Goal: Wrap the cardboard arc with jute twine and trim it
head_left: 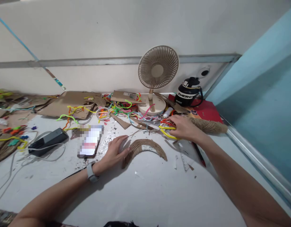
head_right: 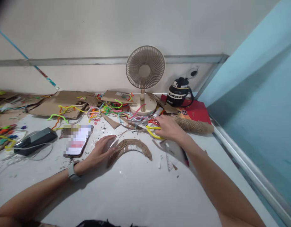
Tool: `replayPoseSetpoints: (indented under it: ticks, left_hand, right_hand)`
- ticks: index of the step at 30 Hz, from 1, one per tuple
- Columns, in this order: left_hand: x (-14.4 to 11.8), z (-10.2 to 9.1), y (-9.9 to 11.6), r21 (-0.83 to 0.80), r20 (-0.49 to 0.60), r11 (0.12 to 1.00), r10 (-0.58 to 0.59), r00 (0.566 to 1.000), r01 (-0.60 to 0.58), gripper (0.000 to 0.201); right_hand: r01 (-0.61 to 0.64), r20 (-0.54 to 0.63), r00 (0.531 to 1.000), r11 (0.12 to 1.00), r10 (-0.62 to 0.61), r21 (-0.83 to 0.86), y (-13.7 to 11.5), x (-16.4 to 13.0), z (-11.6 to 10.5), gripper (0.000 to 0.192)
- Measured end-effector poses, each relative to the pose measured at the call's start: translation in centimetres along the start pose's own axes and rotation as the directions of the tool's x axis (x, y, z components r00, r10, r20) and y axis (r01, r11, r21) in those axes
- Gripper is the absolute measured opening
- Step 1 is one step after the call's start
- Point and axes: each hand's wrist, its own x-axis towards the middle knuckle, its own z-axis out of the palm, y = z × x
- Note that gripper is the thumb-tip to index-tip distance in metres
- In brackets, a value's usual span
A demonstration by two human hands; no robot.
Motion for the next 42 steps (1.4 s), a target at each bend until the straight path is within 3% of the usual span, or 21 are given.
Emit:
replayPoseSetpoints:
  ticks: [5,10,14,18,21,25,28,31,34,37,42]
  left_hand:
    - [0.4,-0.2,0.2,-0.025,0.003,0.998,-0.054,0.999,0.054,0.046]
    - [0.6,-0.4,0.0,-0.075,0.000,0.995,-0.064,0.998,0.064,0.046]
    - [0.5,-0.2,-0.3,-0.079,0.000,0.996,-0.041,0.999,0.040,0.045]
    - [0.5,0.0,-0.5,-0.064,-0.011,0.997,-0.034,0.999,0.033,0.046]
    - [0.5,0.2,-0.7,-0.053,-0.027,0.998,-0.025,0.999,0.024,0.045]
    - [0.5,0.2,-0.6,-0.047,-0.035,0.999,-0.011,0.999,0.010,0.045]
    - [0.4,0.0,-0.3,-0.060,-0.021,0.998,-0.016,1.000,0.015,0.046]
    - [0.3,-0.1,0.1,-0.071,-0.010,0.997,-0.010,1.000,0.010,0.049]
    - [0.2,0.0,0.2,-0.072,-0.025,0.997,0.001,1.000,-0.002,0.050]
    - [0.1,0.0,0.3,-0.088,-0.039,0.996,0.029,0.999,-0.032,0.047]
    - [-0.3,-0.9,1.4,-0.133,-0.013,0.985,0.112,0.994,-0.112,0.046]
  right_hand:
    - [0.080,-0.013,0.997,0.995,-0.080,0.063,-0.7,2.5,-0.8,0.046]
    - [0.318,0.023,0.946,0.938,-0.324,0.139,-2.0,6.5,0.7,0.044]
    - [0.303,-0.012,0.953,0.947,-0.303,0.106,-1.6,8.1,1.1,0.036]
    - [0.295,-0.057,0.955,0.954,-0.292,0.048,-1.9,7.2,0.9,0.024]
    - [0.303,0.019,0.952,0.951,-0.304,0.055,-3.4,5.6,1.8,0.017]
    - [0.228,0.059,0.973,0.972,-0.225,-0.051,-4.9,3.9,3.6,0.015]
    - [0.203,0.036,0.978,0.978,-0.205,0.045,-4.6,3.2,4.0,0.012]
    - [0.170,-0.001,0.983,0.921,-0.181,0.351,-3.6,2.6,3.1,0.017]
    - [0.001,0.125,0.987,0.781,-0.102,0.625,-3.0,2.0,1.6,0.032]
    - [-0.105,0.279,0.953,0.731,-0.120,0.674,-3.0,0.9,-0.5,0.044]
    - [-0.063,0.375,0.901,0.790,-0.217,0.610,-3.3,-1.7,-4.9,0.043]
